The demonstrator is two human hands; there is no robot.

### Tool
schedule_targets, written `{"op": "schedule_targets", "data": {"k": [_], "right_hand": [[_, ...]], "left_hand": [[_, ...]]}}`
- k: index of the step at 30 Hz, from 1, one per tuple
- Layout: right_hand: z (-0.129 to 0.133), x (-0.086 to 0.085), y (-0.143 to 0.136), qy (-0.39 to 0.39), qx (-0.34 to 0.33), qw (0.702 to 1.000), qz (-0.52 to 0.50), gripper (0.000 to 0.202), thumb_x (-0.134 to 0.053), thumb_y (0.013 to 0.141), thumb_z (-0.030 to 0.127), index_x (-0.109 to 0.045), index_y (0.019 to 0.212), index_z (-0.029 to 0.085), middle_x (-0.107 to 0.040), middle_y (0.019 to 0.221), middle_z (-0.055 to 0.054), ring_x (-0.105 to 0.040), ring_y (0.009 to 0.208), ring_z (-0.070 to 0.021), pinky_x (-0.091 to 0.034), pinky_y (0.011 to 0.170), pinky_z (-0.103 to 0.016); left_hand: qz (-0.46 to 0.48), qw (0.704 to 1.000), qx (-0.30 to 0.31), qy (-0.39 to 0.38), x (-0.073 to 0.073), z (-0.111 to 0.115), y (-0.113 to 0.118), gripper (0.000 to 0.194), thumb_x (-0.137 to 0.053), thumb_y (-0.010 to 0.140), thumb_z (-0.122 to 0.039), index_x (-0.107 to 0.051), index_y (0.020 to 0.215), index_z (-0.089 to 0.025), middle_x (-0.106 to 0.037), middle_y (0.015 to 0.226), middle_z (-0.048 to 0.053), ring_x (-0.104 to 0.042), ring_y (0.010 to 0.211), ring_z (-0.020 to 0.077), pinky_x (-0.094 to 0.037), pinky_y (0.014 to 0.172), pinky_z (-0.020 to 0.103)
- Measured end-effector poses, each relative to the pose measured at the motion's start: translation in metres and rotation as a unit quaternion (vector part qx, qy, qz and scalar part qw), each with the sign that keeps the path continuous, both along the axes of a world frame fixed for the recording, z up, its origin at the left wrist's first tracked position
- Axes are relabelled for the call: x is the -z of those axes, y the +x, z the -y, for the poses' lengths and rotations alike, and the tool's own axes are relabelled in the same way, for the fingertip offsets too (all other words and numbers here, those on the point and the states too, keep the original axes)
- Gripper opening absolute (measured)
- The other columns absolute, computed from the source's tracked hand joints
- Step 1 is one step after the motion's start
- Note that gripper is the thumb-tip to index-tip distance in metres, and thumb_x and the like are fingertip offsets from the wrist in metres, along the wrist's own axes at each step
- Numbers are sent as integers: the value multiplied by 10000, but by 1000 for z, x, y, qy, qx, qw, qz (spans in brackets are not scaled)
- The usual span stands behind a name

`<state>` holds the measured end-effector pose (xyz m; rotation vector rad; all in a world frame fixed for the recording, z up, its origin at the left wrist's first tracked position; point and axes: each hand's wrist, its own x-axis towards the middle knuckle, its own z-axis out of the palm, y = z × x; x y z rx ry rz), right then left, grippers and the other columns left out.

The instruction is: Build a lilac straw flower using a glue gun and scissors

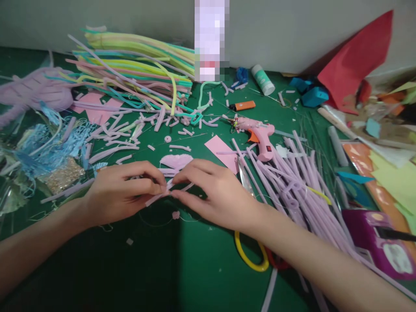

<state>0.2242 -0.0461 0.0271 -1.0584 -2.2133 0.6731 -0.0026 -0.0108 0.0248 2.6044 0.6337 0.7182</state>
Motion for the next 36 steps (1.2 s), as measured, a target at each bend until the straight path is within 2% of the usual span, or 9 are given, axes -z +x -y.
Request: {"op": "schedule_targets", "data": {"k": [4,8,11,14,17,21,24,33,36], "right_hand": [[-6,4,2,-7,-19,1000,7,118,-656,897,237,-634,1004,191,-710,943,-60,-676,859,-166,-552,760,-285],[-15,11,12,11,-22,998,65,187,-599,900,169,-635,1084,179,-694,1010,-86,-663,935,-192,-541,822,-318],[-19,20,15,47,-35,994,94,195,-548,914,149,-652,1075,185,-681,1009,-94,-652,937,-200,-538,813,-326],[-20,26,12,57,-18,993,102,145,-549,929,171,-671,1007,186,-684,941,-82,-650,873,-195,-536,759,-313],[-22,27,7,62,0,990,129,112,-564,928,194,-670,953,172,-688,899,-86,-642,840,-204,-526,724,-317],[-23,27,5,82,-4,982,171,152,-527,945,191,-674,946,151,-691,879,-99,-634,832,-211,-514,718,-323],[-21,28,4,111,-3,977,180,173,-506,959,196,-675,954,159,-697,876,-88,-628,818,-207,-500,698,-315],[-21,28,5,82,-5,979,188,169,-487,966,207,-650,932,179,-687,875,-86,-616,810,-200,-487,704,-310],[-21,28,6,80,-7,980,184,154,-498,960,204,-646,932,172,-686,883,-90,-623,823,-205,-494,711,-312]], "left_hand": [[6,999,10,-38,4,0,-1,168,-587,892,-89,-652,787,-204,-706,883,17,-651,745,97,-458,653,176],[-9,999,12,-51,8,3,-7,88,-624,917,-176,-649,999,-199,-701,975,53,-659,873,144,-482,756,224],[-66,997,-10,-31,8,0,-9,324,-667,895,-380,-637,1152,-185,-665,1093,111,-620,1008,227,-486,845,321],[-104,993,-49,-21,11,-4,-9,576,-596,841,-631,-668,1157,-155,-645,1103,145,-587,1019,285,-482,854,403],[-93,994,-59,-20,15,-5,-9,655,-505,845,-703,-685,1118,-135,-642,1088,150,-566,1023,293,-464,866,421],[-83,991,-87,-56,18,-4,-8,508,-360,998,-539,-688,1022,-152,-639,1078,130,-554,1015,266,-446,872,417],[-121,984,-124,-45,20,-4,-5,270,-450,1005,-311,-669,963,-160,-635,1072,112,-547,1022,261,-443,895,439],[-102,977,-53,181,18,4,6,158,-529,923,-103,-669,863,-145,-689,1040,132,-581,1055,297,-446,961,486],[-96,975,-48,196,17,4,6,133,-552,906,-91,-669,868,-142,-705,1018,125,-597,1063,300,-437,989,484]]}}
